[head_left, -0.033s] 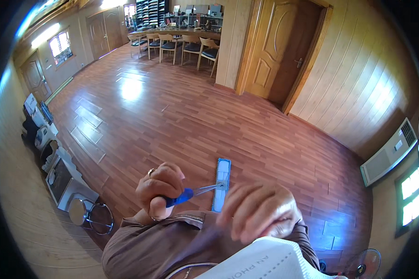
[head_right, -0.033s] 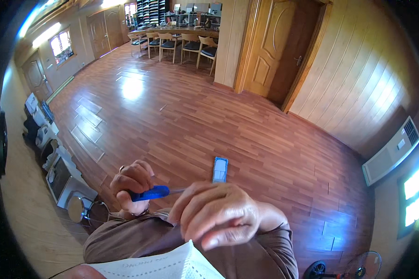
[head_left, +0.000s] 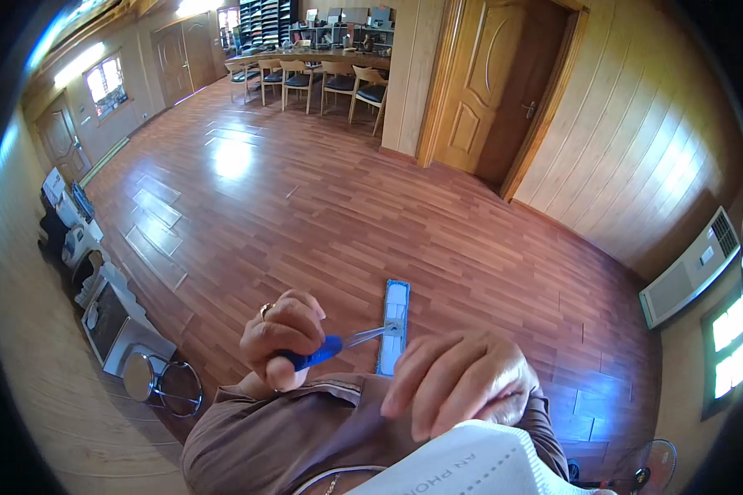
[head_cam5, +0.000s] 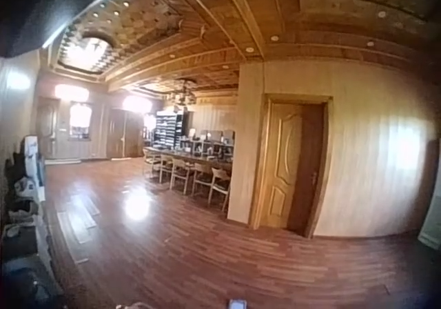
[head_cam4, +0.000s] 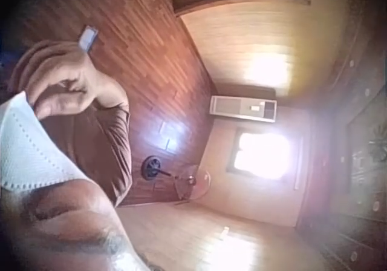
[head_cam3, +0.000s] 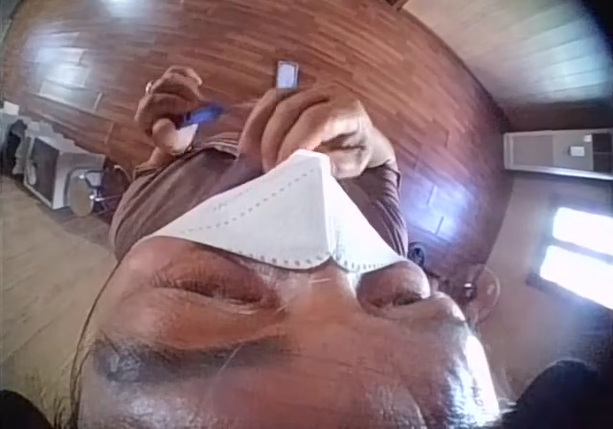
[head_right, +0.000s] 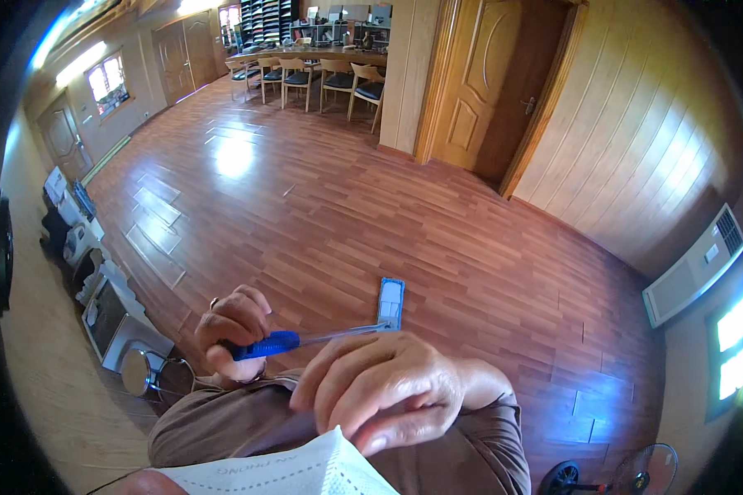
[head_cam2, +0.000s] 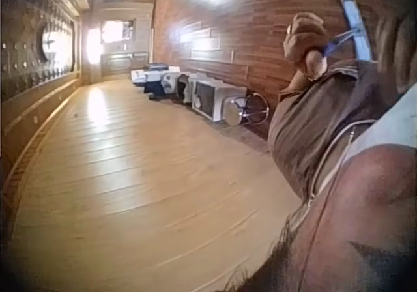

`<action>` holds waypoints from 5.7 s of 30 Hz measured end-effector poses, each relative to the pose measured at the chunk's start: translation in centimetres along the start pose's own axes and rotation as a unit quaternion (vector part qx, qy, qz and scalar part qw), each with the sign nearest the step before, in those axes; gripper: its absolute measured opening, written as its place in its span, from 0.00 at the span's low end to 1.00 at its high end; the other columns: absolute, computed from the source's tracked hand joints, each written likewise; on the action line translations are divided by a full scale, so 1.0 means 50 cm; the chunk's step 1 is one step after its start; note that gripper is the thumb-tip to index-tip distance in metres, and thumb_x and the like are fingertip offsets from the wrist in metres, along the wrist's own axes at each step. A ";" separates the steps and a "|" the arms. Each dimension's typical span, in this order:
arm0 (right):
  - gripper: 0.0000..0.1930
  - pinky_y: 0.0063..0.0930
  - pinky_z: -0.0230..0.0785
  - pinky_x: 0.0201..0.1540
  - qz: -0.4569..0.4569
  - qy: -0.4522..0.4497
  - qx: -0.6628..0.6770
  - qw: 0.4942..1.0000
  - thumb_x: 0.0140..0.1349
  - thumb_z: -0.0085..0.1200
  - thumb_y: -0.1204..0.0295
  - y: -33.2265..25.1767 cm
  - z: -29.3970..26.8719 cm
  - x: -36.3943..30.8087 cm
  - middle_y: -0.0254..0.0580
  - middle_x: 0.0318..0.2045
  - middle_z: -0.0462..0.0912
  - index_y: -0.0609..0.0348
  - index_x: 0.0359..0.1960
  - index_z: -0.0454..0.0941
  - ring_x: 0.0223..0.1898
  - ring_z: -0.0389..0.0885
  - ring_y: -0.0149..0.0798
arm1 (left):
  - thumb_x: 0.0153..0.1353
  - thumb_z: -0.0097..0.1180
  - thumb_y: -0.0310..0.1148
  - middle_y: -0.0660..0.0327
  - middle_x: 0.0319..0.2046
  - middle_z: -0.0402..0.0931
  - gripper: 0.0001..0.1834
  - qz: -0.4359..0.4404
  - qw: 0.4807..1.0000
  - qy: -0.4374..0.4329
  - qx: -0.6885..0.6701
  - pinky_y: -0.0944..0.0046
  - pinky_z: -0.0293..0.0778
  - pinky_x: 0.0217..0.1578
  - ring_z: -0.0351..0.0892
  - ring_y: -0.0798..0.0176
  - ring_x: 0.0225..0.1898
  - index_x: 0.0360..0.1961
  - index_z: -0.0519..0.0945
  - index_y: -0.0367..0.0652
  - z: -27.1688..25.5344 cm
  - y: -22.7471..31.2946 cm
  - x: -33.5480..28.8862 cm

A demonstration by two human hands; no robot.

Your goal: Mopping a large wooden floor using a flat mop.

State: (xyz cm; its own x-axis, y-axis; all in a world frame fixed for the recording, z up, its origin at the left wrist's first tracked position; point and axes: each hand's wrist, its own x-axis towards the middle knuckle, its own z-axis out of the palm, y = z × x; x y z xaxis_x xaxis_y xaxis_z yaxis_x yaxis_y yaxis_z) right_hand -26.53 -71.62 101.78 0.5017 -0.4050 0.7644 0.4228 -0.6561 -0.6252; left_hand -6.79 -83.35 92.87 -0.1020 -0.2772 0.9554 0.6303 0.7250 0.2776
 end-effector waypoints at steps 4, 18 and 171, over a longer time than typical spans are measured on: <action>0.09 0.43 0.70 0.49 0.021 0.007 0.110 0.994 0.62 0.59 0.69 0.013 0.006 0.013 0.42 0.37 0.82 0.61 0.39 0.79 0.44 0.79 0.49 | 0.51 0.69 0.46 0.62 0.23 0.75 0.21 0.026 0.997 -0.064 0.022 0.54 0.73 0.33 0.77 0.63 0.24 0.31 0.75 0.41 -0.012 0.002 -0.003; 0.09 0.48 0.60 0.59 -0.012 -0.011 0.140 0.990 0.60 0.59 0.67 0.042 -0.013 0.016 0.41 0.37 0.78 0.56 0.38 0.80 0.47 0.74 0.47 | 0.55 0.63 0.40 0.62 0.24 0.74 0.15 0.013 0.996 -0.078 0.032 0.54 0.73 0.32 0.76 0.63 0.24 0.34 0.72 0.45 -0.027 -0.002 -0.005; 0.11 0.36 0.71 0.29 0.417 0.448 -0.534 0.583 0.47 0.69 0.64 0.464 -0.533 -0.624 0.42 0.21 0.80 0.52 0.19 0.78 0.26 0.81 0.47 | 0.48 0.63 0.37 0.64 0.12 0.62 0.16 -0.033 0.736 -0.541 -0.406 0.60 0.69 0.28 0.67 0.58 0.15 0.14 0.67 0.46 0.253 -0.576 0.327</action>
State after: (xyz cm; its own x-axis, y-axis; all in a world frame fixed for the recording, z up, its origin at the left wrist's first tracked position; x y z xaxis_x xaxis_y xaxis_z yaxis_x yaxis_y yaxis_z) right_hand -52.48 -91.18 67.64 -0.6025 -0.7225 0.3390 -0.6375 0.1800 -0.7491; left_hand -36.36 -100.80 101.77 -0.4295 0.6881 0.5849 0.8032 -0.0049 0.5956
